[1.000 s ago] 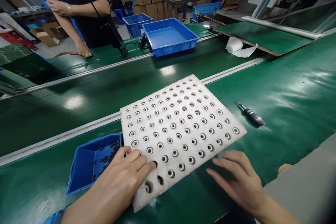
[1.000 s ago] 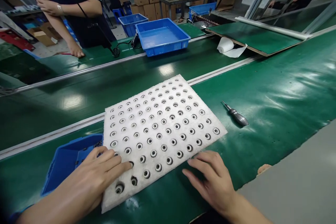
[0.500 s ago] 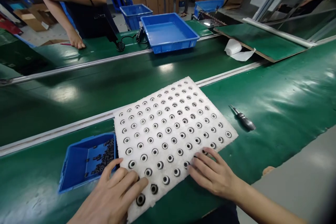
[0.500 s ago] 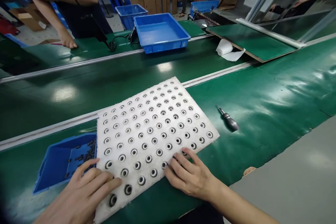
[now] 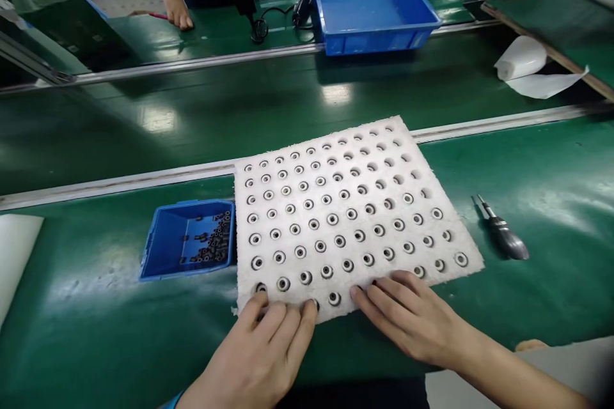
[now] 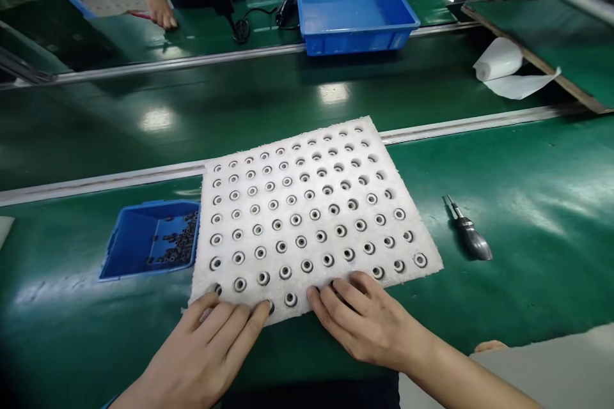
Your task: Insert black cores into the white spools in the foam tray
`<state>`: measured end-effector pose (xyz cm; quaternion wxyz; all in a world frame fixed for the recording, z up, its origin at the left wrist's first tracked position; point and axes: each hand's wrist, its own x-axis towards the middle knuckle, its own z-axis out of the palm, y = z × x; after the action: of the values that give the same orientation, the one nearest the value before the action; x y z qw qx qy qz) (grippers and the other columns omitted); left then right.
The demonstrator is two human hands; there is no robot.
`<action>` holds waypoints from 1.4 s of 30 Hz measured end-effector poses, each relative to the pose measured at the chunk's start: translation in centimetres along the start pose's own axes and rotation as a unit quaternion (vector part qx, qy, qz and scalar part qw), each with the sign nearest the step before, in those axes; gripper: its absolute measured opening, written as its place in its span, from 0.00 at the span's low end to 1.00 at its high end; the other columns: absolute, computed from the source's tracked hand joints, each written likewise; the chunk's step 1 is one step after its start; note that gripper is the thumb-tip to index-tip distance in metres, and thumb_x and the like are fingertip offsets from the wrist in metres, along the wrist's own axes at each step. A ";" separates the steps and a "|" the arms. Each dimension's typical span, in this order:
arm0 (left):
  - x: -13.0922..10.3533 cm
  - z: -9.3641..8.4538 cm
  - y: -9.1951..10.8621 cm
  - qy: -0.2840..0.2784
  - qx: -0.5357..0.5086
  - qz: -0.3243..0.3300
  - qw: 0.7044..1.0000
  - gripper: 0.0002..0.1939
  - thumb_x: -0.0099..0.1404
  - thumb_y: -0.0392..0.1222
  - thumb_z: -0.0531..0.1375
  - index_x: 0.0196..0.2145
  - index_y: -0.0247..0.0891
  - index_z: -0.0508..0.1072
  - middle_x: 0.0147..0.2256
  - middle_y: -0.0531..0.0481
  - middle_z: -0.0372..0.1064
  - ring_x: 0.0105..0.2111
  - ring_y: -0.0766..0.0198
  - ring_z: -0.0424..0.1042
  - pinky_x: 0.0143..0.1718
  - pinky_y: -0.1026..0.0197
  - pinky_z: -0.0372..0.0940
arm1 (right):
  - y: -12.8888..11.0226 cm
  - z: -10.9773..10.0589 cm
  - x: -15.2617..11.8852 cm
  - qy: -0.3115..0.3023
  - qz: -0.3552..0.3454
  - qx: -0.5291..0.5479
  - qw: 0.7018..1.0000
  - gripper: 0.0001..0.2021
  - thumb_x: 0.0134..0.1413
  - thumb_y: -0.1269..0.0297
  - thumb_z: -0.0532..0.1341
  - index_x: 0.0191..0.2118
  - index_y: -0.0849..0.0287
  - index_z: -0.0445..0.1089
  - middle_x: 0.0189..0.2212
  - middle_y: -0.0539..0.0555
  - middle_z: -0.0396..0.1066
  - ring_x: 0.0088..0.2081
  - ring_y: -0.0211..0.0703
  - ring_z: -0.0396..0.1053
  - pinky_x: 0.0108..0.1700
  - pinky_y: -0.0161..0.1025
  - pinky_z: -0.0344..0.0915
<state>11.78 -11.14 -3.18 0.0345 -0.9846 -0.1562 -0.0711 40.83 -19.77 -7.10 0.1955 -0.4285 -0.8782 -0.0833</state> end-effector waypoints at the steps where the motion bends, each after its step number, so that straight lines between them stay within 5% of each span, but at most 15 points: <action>1: 0.2 -0.1 -0.1 -0.007 0.014 0.004 1.000 0.19 0.73 0.32 0.55 0.59 0.31 0.73 0.37 0.48 0.75 0.41 0.53 0.64 0.53 0.42 0.56 | 0.1 0.1 0.1 0.006 -0.010 -0.001 1.000 0.19 0.70 0.80 0.52 0.57 0.72 0.76 0.42 0.58 0.77 0.46 0.50 0.71 0.48 0.53 0.63; 12: 3.1 -2.6 -2.7 -0.039 -0.072 0.030 0.996 0.12 0.72 0.32 0.58 0.51 0.35 0.76 0.34 0.51 0.70 0.36 0.56 0.62 0.45 0.48 0.55 | 0.5 -0.9 2.0 0.006 0.014 0.071 0.997 0.17 0.72 0.79 0.51 0.53 0.71 0.76 0.39 0.56 0.76 0.40 0.45 0.69 0.44 0.47 0.62; 18: 3.1 -2.2 -3.2 -0.077 -0.139 0.016 0.987 0.10 0.70 0.30 0.59 0.46 0.41 0.75 0.33 0.54 0.70 0.36 0.57 0.63 0.44 0.50 0.53 | -0.1 -0.7 1.9 -0.010 0.062 0.082 0.995 0.17 0.72 0.77 0.50 0.50 0.66 0.76 0.41 0.57 0.76 0.39 0.46 0.67 0.44 0.46 0.60; 23: 3.3 -2.6 -3.9 -0.081 -0.180 -0.010 0.980 0.08 0.72 0.31 0.57 0.40 0.42 0.74 0.31 0.56 0.67 0.33 0.59 0.63 0.43 0.52 0.52 | -1.6 0.5 2.1 0.034 0.072 0.090 0.993 0.18 0.71 0.75 0.53 0.57 0.58 0.75 0.48 0.55 0.77 0.45 0.48 0.68 0.55 0.50 0.58; 30: 3.0 -2.8 -3.9 -0.089 -0.122 0.024 0.988 0.06 0.72 0.33 0.57 0.38 0.41 0.73 0.31 0.54 0.67 0.34 0.58 0.61 0.46 0.49 0.51 | -2.3 0.3 4.5 -0.023 0.096 0.114 0.989 0.15 0.66 0.78 0.56 0.51 0.61 0.76 0.32 0.50 0.71 0.34 0.43 0.63 0.47 0.45 0.57; 32: 2.3 -2.9 -3.7 -0.068 -0.097 0.035 0.992 0.09 0.74 0.37 0.56 0.46 0.39 0.75 0.33 0.54 0.69 0.35 0.58 0.61 0.49 0.48 0.52 | -2.2 0.3 4.5 -0.024 0.102 0.120 0.987 0.14 0.66 0.76 0.56 0.51 0.58 0.75 0.36 0.52 0.73 0.39 0.45 0.65 0.54 0.46 0.56; 36: 0.8 -2.8 -3.3 -0.052 -0.054 -0.004 0.997 0.13 0.77 0.46 0.54 0.52 0.45 0.75 0.43 0.50 0.74 0.46 0.55 0.65 0.54 0.47 0.52 | -2.3 0.5 4.3 -0.032 0.090 0.108 0.990 0.10 0.70 0.70 0.58 0.50 0.56 0.74 0.59 0.55 0.73 0.60 0.50 0.62 0.66 0.47 0.48; 42: 0.2 -1.4 -3.2 -0.031 -0.044 -0.019 0.998 0.09 0.76 0.48 0.57 0.48 0.48 0.74 0.55 0.48 0.74 0.55 0.53 0.64 0.54 0.50 0.53 | -2.2 0.9 5.4 -0.078 0.087 0.124 0.985 0.06 0.65 0.69 0.62 0.46 0.55 0.73 0.62 0.51 0.71 0.56 0.50 0.63 0.61 0.48 0.52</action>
<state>10.79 -8.22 -1.67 -0.0148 -0.9836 -0.1731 -0.0483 35.87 -16.94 -5.63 0.1847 -0.4811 -0.8535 0.0776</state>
